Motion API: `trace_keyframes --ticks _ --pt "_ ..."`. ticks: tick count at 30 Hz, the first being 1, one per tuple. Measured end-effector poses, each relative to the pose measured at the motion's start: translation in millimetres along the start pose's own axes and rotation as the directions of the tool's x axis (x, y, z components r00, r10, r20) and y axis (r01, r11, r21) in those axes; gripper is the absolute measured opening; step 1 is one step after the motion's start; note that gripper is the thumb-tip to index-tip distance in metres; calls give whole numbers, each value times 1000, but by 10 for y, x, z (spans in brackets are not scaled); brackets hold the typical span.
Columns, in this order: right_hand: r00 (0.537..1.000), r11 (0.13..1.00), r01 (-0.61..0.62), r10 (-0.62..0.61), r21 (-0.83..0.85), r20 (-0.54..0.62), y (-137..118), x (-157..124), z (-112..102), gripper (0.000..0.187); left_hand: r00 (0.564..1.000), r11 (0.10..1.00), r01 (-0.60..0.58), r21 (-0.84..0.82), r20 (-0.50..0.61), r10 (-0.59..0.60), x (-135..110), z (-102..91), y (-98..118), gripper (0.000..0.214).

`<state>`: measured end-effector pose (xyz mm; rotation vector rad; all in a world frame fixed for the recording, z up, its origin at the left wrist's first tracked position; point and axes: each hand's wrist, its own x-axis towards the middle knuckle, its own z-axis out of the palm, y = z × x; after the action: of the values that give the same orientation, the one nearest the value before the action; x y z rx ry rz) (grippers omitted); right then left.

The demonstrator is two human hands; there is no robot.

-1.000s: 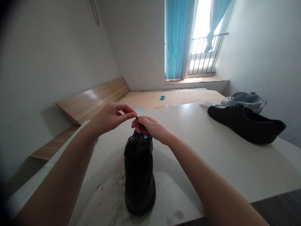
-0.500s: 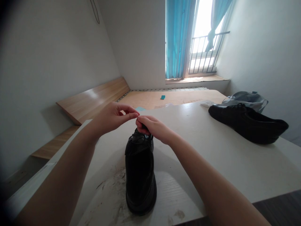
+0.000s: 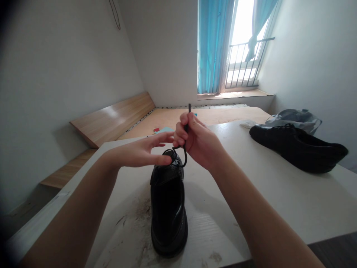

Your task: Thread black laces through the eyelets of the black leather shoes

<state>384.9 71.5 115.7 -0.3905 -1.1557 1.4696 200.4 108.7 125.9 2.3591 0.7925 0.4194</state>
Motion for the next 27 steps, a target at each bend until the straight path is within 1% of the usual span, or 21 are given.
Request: trace_keyframes --ticks 1,2,3,4,5,6,7,8,9,10,11,12,13,14,15,17,19,21,22,24,27 --pt "999 1000 13 -13 -19 -40 -106 -60 58 29 994 996 46 81 93 -54 -11 0 -4 74" --pt "996 996 22 -29 -85 -85 -200 -141 114 30 981 983 90 163 158 -116 -19 2 -9 76" --pt "989 979 40 -67 -198 -135 -275 -242 161 31 965 964 128 232 195 -175 -22 5 -15 77" --pt "975 934 56 -127 -352 -184 -322 -361 193 32 951 947 159 278 213 -222 -21 9 -24 76" --pt "951 844 84 -227 -530 -210 -341 -494 204 31 940 934 183 306 225 -258 -17 13 -35 74" --pt "910 685 102 -358 -722 -211 -330 -635 193 29 930 926 201 318 236 -282 -10 18 -48 71" --pt "873 460 60 -455 -886 -177 -293 -778 160 24 922 923 213 321 248 -299 -2 22 -65 69" --pt "876 192 -15 -470 -981 -105 -235 -915 110 19 916 922 220 317 259 -308 6 25 -83 67" --pt "909 -64 -39 -417 -997 -9 -165 -1042 51 18 913 924 227 308 263 -312 14 29 -103 66" --pt "932 -256 -31 -356 -966 64 -90 -1156 -9 19 913 926 234 296 260 -314 22 34 -124 63" --pt "953 -374 -10 -284 -927 104 -18 -1255 -59 21 916 928 244 282 248 -316 31 41 -144 61" --pt "969 -415 32 -209 -909 130 44 -1339 -91 22 920 929 251 272 232 -316 40 52 -163 58" --pt "980 -401 72 -142 -913 139 91 -1408 -103 23 925 928 254 274 210 -316 51 67 -178 54" --pt "985 -348 109 -88 -931 148 120 -1463 -92 23 932 924 255 286 181 -314 64 85 -190 50" --pt "985 -271 139 -58 -952 160 131 -1505 -64 24 939 917 253 307 151 -309 78 107 -198 46" --pt "984 -114 145 -85 -983 155 108 -1544 20 24 952 903 245 354 90 -293 108 153 -207 35" --pt "981 22 78 -181 -997 73 50 -1514 93 24 958 894 247 374 45 -283 137 194 -211 27" --pt "969 161 -27 -238 -987 -65 -15 -1413 124 25 960 897 252 364 25 -279 161 220 -218 25" --pt "963 231 -71 -238 -970 -127 -45 -1341 124 28 961 902 254 350 17 -277 170 227 -221 26" --pt "957 359 -123 -204 -925 -207 -93 -1182 111 38 963 918 250 306 15 -268 181 225 -225 32" --pt "963 499 -133 -140 -856 -231 -138 -979 98 45 964 960 252 125 51 -260 176 198 -208 41"
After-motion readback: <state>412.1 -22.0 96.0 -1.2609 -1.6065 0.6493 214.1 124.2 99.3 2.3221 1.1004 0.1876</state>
